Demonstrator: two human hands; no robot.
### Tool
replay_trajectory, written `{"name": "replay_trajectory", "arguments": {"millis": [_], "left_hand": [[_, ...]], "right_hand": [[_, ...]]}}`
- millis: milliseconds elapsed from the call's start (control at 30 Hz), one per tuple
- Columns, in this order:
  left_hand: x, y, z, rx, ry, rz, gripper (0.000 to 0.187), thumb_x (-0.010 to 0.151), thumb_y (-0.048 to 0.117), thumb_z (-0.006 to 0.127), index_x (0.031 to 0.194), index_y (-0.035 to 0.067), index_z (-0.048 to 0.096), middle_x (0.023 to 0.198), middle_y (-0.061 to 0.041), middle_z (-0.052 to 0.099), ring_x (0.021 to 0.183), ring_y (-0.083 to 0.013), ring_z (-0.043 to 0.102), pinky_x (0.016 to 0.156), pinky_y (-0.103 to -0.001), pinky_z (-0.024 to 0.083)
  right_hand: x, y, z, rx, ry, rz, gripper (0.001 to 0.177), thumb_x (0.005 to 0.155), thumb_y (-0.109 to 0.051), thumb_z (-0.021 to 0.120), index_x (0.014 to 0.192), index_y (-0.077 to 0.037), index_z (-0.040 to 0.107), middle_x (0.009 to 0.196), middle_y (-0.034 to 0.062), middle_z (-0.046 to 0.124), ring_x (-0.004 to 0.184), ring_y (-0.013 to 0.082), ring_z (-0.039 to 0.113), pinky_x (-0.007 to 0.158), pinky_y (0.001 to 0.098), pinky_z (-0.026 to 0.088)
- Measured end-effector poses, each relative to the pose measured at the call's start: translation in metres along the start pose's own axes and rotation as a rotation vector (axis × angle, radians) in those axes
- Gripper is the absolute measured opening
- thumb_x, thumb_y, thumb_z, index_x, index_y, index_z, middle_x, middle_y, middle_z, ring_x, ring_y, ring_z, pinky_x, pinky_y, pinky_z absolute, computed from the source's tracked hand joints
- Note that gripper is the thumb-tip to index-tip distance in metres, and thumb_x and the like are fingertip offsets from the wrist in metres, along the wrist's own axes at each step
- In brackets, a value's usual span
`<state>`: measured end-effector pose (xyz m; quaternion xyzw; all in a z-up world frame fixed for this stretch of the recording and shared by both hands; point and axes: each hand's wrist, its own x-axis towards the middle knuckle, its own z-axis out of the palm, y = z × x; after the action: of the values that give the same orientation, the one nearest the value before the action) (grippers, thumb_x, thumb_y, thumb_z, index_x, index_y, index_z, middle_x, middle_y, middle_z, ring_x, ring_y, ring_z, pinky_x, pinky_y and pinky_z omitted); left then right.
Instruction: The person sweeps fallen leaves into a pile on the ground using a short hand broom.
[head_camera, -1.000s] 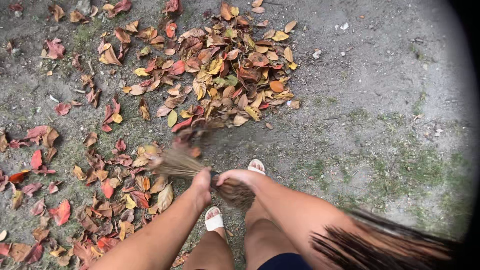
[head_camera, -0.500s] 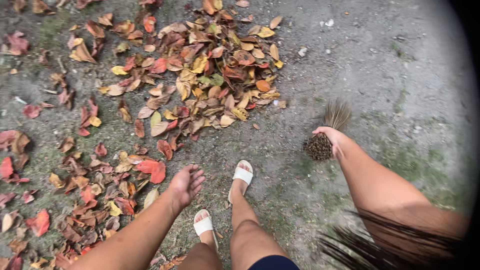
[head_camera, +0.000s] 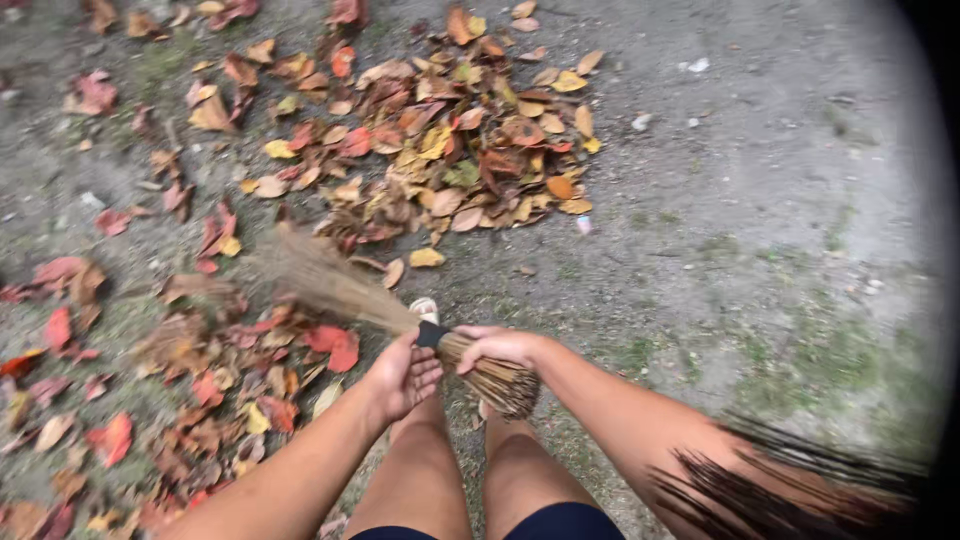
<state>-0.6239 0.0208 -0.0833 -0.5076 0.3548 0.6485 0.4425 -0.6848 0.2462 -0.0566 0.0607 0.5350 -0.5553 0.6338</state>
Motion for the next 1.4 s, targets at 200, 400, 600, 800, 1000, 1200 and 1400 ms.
{"name": "replay_trajectory", "arguments": {"millis": [200,400,600,800,1000,1200,1400], "left_hand": [[0.008,0.042,-0.019,0.064,0.013,0.048,0.041,0.104,0.045,0.043,0.129,0.019,0.062,0.119,0.007,0.069,0.099,-0.0109,0.062,0.081,-0.031,0.048],[0.016,0.087,-0.071,-0.065,0.046,0.259,0.041,0.105,0.042,0.043,0.131,0.017,0.06,0.125,0.0,0.071,0.104,-0.014,0.064,0.091,-0.032,0.047],[0.028,0.067,-0.135,0.017,0.205,0.17,0.049,0.103,0.047,0.04,0.14,0.02,0.058,0.136,0.0,0.064,0.116,-0.0168,0.058,0.107,-0.036,0.038],[0.039,0.06,-0.114,-0.25,0.275,0.297,0.074,0.114,0.063,0.033,0.148,0.0,0.053,0.155,-0.032,0.048,0.141,-0.0524,0.027,0.114,-0.063,0.019],[0.015,0.086,-0.05,0.055,-0.027,0.153,0.062,0.103,0.055,0.034,0.144,0.018,0.06,0.137,0.006,0.066,0.116,-0.0132,0.058,0.101,-0.034,0.04],[0.041,0.106,-0.032,0.043,0.046,0.137,0.048,0.104,0.05,0.038,0.138,0.022,0.058,0.133,0.005,0.069,0.114,-0.013,0.062,0.097,-0.036,0.043],[0.049,0.113,-0.044,-0.093,0.116,0.163,0.045,0.104,0.048,0.042,0.135,0.02,0.059,0.133,0.0,0.069,0.109,-0.0163,0.059,0.094,-0.037,0.042]], "right_hand": [[-0.133,0.012,-0.07,0.467,0.635,0.152,0.058,0.073,-0.033,0.074,0.125,-0.016,0.054,0.087,0.0092,0.065,0.07,0.0261,0.065,0.064,0.0434,0.054],[-0.078,0.043,-0.198,0.657,0.698,0.388,0.035,0.079,-0.041,0.059,0.081,-0.009,0.072,0.08,0.0153,0.074,0.071,0.0373,0.069,0.07,0.0543,0.056],[0.121,0.023,0.007,0.447,0.18,0.427,0.033,0.074,-0.034,0.074,0.089,-0.004,0.075,0.081,0.013,0.075,0.067,0.0275,0.07,0.066,0.0389,0.058],[0.131,-0.066,0.067,0.104,-0.231,0.235,0.046,0.079,-0.027,0.071,0.124,-0.017,0.065,0.094,0.0059,0.072,0.078,0.019,0.069,0.067,0.0376,0.059],[-0.037,-0.064,0.01,0.558,0.203,0.097,0.059,0.08,-0.022,0.071,0.136,-0.012,0.054,0.103,0.0133,0.068,0.081,0.0256,0.07,0.075,0.0411,0.061],[-0.13,-0.045,-0.129,0.598,0.881,0.385,0.056,0.079,-0.052,0.068,0.108,-0.004,0.065,0.092,0.0161,0.07,0.079,0.0311,0.066,0.068,0.0469,0.055],[0.034,-0.061,-0.214,0.67,0.593,0.256,0.025,0.08,-0.037,0.073,0.091,-0.014,0.073,0.089,0.0083,0.075,0.08,0.0281,0.072,0.077,0.0476,0.059]]}}
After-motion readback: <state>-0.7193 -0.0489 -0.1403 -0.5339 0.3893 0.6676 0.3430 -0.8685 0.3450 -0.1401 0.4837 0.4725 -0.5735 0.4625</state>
